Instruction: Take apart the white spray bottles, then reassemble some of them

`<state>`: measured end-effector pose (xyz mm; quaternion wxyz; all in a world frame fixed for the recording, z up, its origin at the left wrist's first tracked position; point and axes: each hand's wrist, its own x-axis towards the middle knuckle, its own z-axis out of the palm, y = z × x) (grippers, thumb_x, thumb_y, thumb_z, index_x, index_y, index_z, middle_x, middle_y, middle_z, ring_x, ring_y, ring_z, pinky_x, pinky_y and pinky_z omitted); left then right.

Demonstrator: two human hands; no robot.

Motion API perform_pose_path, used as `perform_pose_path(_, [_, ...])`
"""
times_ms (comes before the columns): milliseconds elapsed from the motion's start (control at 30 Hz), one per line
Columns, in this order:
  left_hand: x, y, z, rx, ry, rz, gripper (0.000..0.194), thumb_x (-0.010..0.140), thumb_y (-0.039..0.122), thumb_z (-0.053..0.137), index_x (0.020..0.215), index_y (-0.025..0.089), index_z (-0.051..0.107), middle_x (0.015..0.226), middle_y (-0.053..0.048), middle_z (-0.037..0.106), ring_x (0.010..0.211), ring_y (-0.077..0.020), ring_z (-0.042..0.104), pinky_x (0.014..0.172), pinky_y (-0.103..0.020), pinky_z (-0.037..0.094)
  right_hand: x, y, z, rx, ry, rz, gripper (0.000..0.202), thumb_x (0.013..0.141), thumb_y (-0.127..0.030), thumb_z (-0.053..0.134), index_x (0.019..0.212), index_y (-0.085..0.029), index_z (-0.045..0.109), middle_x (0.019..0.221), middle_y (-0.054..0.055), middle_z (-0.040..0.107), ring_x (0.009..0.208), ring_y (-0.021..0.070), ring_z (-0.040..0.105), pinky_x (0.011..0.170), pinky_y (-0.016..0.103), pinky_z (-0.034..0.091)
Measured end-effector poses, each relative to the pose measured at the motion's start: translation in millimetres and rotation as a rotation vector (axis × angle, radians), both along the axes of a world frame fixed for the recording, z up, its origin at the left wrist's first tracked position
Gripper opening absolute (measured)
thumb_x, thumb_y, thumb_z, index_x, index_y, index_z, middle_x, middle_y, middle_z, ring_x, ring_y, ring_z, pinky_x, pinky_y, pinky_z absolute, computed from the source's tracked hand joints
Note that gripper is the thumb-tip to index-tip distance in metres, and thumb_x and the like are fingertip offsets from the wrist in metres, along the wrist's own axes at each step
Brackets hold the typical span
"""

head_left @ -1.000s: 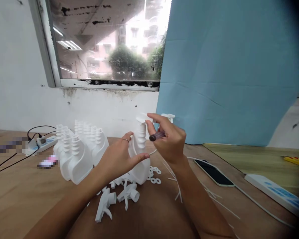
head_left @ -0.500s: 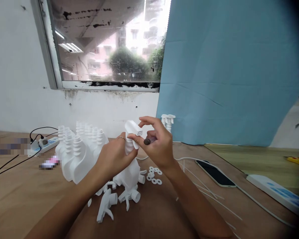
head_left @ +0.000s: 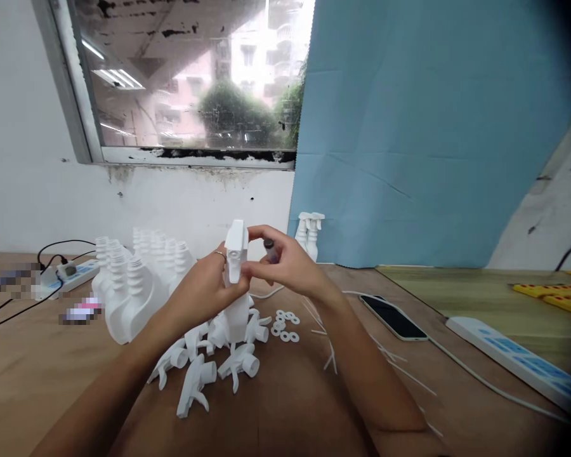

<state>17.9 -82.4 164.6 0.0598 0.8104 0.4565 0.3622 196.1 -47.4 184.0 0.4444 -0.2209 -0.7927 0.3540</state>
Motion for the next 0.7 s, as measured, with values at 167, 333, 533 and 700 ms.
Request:
perform_pose_path(167, [2.7, 7.1, -5.2, 0.022, -0.008, 0.058, 0.026, 0.086, 0.039, 0.054, 0.103, 0.02, 0.057, 0.09, -0.003, 0.066, 0.076, -0.0203, 0.063, 0.063, -0.03, 0.045, -23.0, 7.6, -11.7, 0.145, 0.178, -0.246, 0.026, 0.064, -0.025, 0.076, 0.071, -0.019, 0.052, 0.073, -0.004, 0.051, 0.061, 0.0089, 0.043, 0.051, 0.022, 0.037])
perform_pose_path(333, [-0.3, 15.7, -8.8, -0.033, -0.045, 0.142, 0.045, 0.076, 0.056, 0.065, 0.098, 0.017, 0.06, 0.093, -0.007, 0.067, 0.079, -0.0227, 0.064, 0.066, -0.033, 0.048, -28.6, 18.6, -18.8, 0.178, 0.37, -0.472, 0.042, 0.063, -0.038, 0.08, 0.064, -0.02, 0.042, 0.063, -0.006, 0.041, 0.06, 0.0097, 0.04, 0.055, 0.024, 0.036])
perform_pose_path(533, [-2.4, 12.0, -4.0, 0.024, 0.046, 0.08, 0.027, 0.084, 0.045, 0.057, 0.082, 0.018, 0.059, 0.078, -0.003, 0.066, 0.073, -0.0201, 0.063, 0.063, -0.03, 0.042, -32.3, 18.5, -21.2, 0.055, 0.459, -0.352, 0.04, 0.063, -0.039, 0.081, 0.066, -0.02, 0.046, 0.061, -0.006, 0.045, 0.056, 0.0095, 0.043, 0.053, 0.024, 0.039])
perform_pose_path(700, [-8.3, 3.4, 4.9, 0.047, 0.032, 0.055, 0.021, 0.084, 0.039, 0.058, 0.081, 0.018, 0.062, 0.075, -0.001, 0.067, 0.069, -0.0179, 0.061, 0.06, -0.027, 0.042, -21.0, 14.9, -14.5, -0.066, 0.375, -0.114, 0.033, 0.067, -0.044, 0.077, 0.08, -0.02, 0.059, 0.057, -0.006, 0.045, 0.05, 0.0093, 0.041, 0.048, 0.024, 0.036])
